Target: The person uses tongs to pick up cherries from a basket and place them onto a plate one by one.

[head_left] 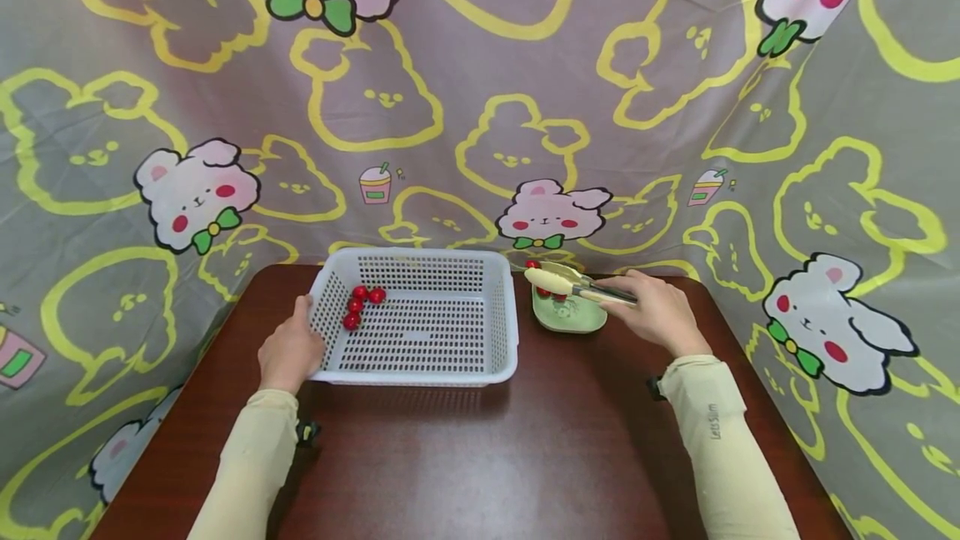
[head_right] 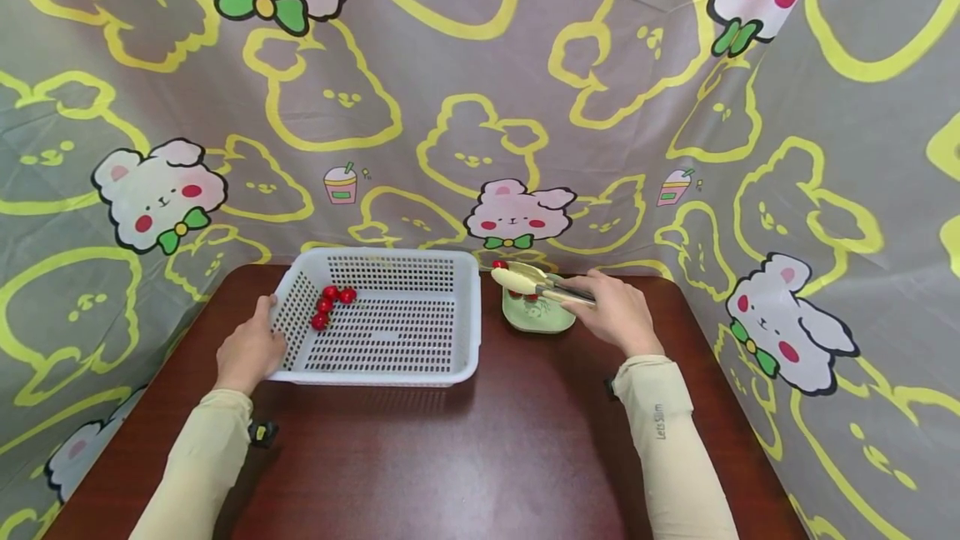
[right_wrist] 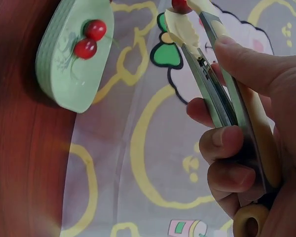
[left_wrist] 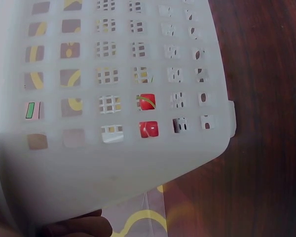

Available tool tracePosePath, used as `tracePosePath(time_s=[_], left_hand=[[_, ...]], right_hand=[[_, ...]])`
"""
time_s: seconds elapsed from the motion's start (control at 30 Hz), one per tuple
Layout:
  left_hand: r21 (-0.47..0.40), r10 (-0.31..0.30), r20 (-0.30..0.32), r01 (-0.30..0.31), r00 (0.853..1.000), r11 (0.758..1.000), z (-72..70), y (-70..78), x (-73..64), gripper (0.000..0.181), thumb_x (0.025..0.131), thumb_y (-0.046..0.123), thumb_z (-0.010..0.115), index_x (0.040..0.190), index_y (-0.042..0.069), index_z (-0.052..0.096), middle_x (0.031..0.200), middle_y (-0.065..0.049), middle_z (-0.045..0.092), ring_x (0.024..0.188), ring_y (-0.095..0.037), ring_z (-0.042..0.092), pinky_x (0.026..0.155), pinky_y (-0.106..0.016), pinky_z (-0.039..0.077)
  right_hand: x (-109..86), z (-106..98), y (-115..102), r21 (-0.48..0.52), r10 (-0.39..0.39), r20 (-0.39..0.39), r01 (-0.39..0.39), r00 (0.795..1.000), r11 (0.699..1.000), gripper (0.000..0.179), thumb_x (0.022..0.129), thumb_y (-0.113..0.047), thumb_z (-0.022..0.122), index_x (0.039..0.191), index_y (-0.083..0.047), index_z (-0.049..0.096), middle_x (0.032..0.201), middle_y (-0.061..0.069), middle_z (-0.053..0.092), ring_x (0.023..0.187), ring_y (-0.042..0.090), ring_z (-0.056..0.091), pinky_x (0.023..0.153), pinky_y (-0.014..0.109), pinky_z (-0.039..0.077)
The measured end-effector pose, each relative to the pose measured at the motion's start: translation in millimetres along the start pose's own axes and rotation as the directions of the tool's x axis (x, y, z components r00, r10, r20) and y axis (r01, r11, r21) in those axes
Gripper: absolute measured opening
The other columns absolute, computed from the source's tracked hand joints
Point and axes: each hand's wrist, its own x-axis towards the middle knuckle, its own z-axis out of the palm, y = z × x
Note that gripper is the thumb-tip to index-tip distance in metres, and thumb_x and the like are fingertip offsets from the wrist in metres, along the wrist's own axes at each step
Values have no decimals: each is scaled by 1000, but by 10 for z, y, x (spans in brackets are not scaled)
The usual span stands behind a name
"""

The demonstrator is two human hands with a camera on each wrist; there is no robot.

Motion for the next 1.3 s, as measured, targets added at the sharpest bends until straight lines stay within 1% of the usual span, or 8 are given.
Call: tracePosePath(time_s=[0.1,0.27,0.33,0.47,0.6,0.77,1.03,1.3], left_hand=[[-1,-1,0,1,1000,1000,-3,-2,-1,68,96,10,56,157,6,24,115,-31,64,72,-34,60,62,-42,42],[-2,-2,7,2,1000,1000,-5,3,-6,68,97,10,55,157,6,24,112,-30,65,71,-33,60,61,-41,41],[-4,-1,8,1,1000,1000,-4,2,-11,68,97,10,55,157,7,24,111,-30,65,71,-33,61,61,-41,42],[-2,3,5,-3,1000,1000,6,-8,-22,67,97,10,55,156,7,24,112,-30,65,72,-33,61,61,-41,42],[3,4,3,-4,1000,1000,15,-17,-23,67,96,9,55,156,7,24,113,-31,65,72,-34,61,61,-42,43],[1,-1,1,1,1000,1000,9,-14,-15,67,96,9,55,156,7,25,112,-30,65,71,-33,61,61,-41,42],[0,-13,14,13,1000,1000,-4,12,-1,68,96,9,57,156,8,25,114,-31,64,74,-34,61,62,-42,42],[-2,6,-2,-6,1000,1000,0,8,5,68,95,9,56,155,7,26,115,-32,65,73,-34,61,61,-42,42]], right_hand=[[-15,8,51,-8,20,-3,-20,1000,1000,41,94,-39,74,134,-31,70,122,3,69,103,36,69,82,59,48],[-31,42,131,-21,44,-11,-44,999,999,42,93,-39,75,134,-30,71,119,4,69,93,33,68,78,56,48],[-45,60,162,-22,48,-9,-48,999,999,42,93,-40,74,133,-29,71,115,5,69,88,31,66,75,54,47],[-76,110,229,-30,58,-21,-59,998,998,41,93,-39,76,132,-27,72,98,3,64,75,24,59,68,47,45],[-99,146,292,-44,59,-43,-61,997,997,40,91,-36,78,130,-26,73,91,1,60,69,22,55,63,43,42],[-123,164,348,-53,57,-52,-60,997,997,39,90,-35,79,128,-26,73,92,1,62,68,21,56,61,42,42],[-124,202,434,-65,84,-29,-85,996,994,42,92,-38,76,131,-25,72,97,2,64,70,22,55,62,42,42],[-107,236,481,-81,115,-13,-116,993,990,42,92,-37,76,131,-23,72,106,7,68,75,26,59,66,49,45]])
